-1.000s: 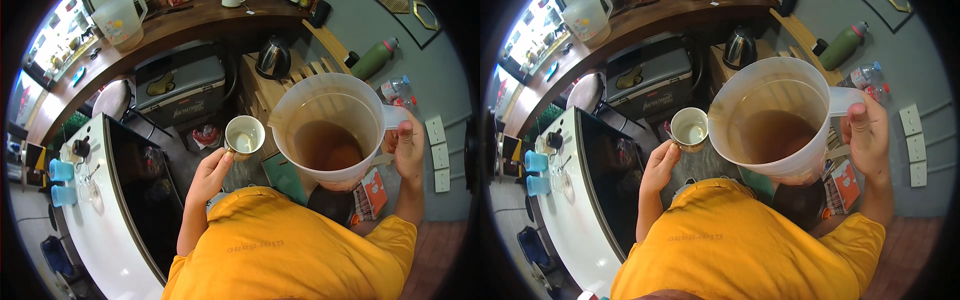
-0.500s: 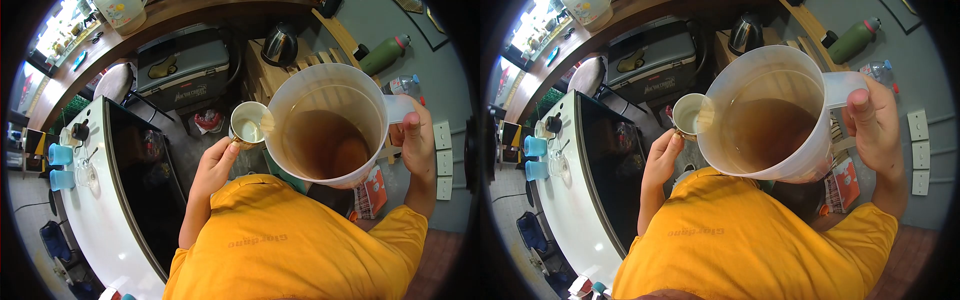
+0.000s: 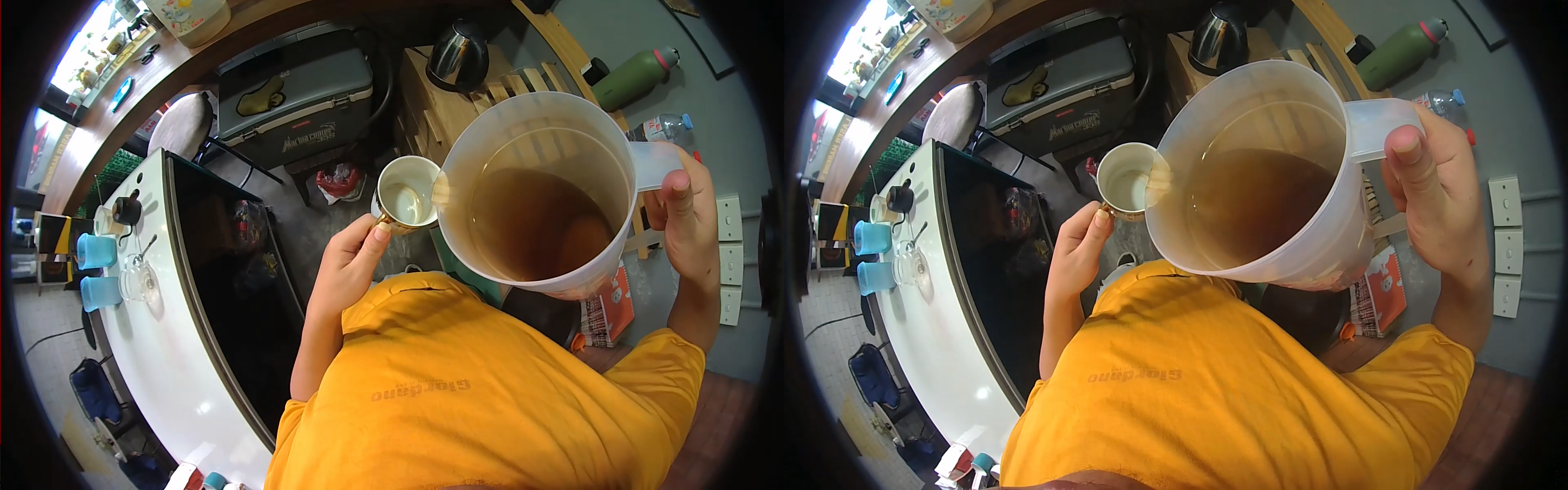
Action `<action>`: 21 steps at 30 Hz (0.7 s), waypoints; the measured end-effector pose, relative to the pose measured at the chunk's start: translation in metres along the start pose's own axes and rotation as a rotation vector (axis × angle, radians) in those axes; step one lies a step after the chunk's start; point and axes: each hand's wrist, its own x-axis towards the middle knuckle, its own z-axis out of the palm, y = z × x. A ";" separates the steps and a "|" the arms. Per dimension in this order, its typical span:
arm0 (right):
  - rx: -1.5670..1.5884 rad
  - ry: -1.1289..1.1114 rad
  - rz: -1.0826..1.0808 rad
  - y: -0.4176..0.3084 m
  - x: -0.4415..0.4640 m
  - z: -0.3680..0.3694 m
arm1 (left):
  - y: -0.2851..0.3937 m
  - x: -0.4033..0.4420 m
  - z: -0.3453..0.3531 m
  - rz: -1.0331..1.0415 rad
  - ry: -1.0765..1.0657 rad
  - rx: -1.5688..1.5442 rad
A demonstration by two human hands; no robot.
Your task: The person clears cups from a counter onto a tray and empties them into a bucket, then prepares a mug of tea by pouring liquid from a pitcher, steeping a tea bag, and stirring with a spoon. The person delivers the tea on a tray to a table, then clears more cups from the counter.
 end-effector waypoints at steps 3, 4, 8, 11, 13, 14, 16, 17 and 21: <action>-0.005 -0.005 0.003 0.001 0.001 -0.001 | 0.000 0.001 0.000 -0.007 0.002 0.002; -0.005 -0.004 0.004 0.000 0.002 -0.001 | -0.001 0.002 0.000 -0.013 0.004 -0.004; -0.051 -0.011 -0.007 0.000 0.006 0.001 | -0.004 0.004 0.000 -0.014 -0.004 0.009; -0.094 -0.021 0.001 -0.001 0.007 0.002 | -0.005 0.005 0.001 -0.016 -0.004 -0.011; -0.093 -0.036 0.005 -0.002 0.006 0.003 | -0.002 0.005 0.002 -0.035 -0.005 0.005; -0.050 -0.039 0.002 -0.001 0.006 0.002 | -0.001 0.004 0.002 -0.037 -0.005 0.005; -0.007 -0.044 -0.002 -0.002 0.005 0.003 | 0.000 0.004 0.003 -0.033 -0.007 0.012; -0.009 -0.034 -0.003 -0.004 0.004 0.005 | -0.001 0.004 0.003 -0.034 -0.005 0.012; -0.006 -0.047 0.003 -0.004 0.004 0.006 | -0.001 0.003 0.003 -0.052 -0.005 0.003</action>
